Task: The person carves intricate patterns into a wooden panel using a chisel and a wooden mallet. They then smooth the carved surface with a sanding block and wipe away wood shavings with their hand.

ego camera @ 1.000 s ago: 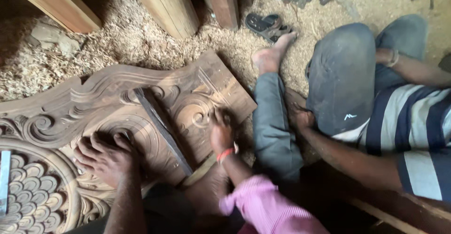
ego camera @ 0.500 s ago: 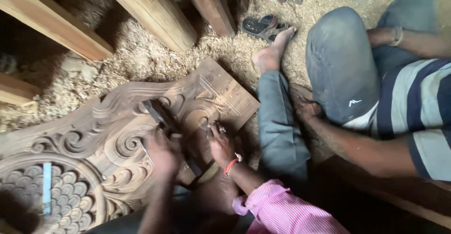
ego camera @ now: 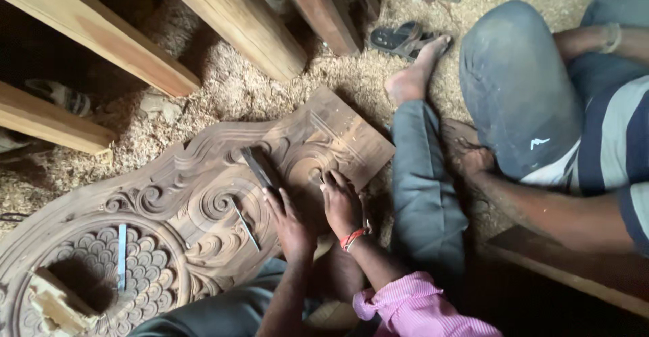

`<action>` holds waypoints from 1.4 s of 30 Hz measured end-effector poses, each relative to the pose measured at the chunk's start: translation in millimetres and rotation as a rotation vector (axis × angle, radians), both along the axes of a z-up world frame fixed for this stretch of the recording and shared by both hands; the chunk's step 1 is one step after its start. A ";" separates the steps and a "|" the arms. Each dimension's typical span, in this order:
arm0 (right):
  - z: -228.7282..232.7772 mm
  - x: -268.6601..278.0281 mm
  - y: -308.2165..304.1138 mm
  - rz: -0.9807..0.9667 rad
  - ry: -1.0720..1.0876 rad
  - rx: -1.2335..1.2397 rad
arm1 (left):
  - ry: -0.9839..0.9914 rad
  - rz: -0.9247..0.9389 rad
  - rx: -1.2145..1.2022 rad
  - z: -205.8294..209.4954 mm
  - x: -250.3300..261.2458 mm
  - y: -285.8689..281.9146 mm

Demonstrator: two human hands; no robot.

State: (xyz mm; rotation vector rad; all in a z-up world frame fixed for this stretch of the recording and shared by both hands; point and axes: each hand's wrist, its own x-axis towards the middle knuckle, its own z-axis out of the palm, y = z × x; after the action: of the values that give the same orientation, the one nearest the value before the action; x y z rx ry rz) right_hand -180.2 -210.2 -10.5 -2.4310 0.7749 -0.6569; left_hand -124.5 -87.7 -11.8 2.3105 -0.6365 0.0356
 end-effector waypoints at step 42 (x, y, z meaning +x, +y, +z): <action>-13.0 116.6 -70.8 0.752 0.168 -0.611 | 0.030 -0.444 1.127 76.9 32.5 4.1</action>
State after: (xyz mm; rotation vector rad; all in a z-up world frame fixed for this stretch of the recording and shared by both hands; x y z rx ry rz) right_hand -63.6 -281.0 -23.5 -3.0441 -0.3786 -0.4136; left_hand -91.9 -83.5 65.1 3.1090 -1.3895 -0.7359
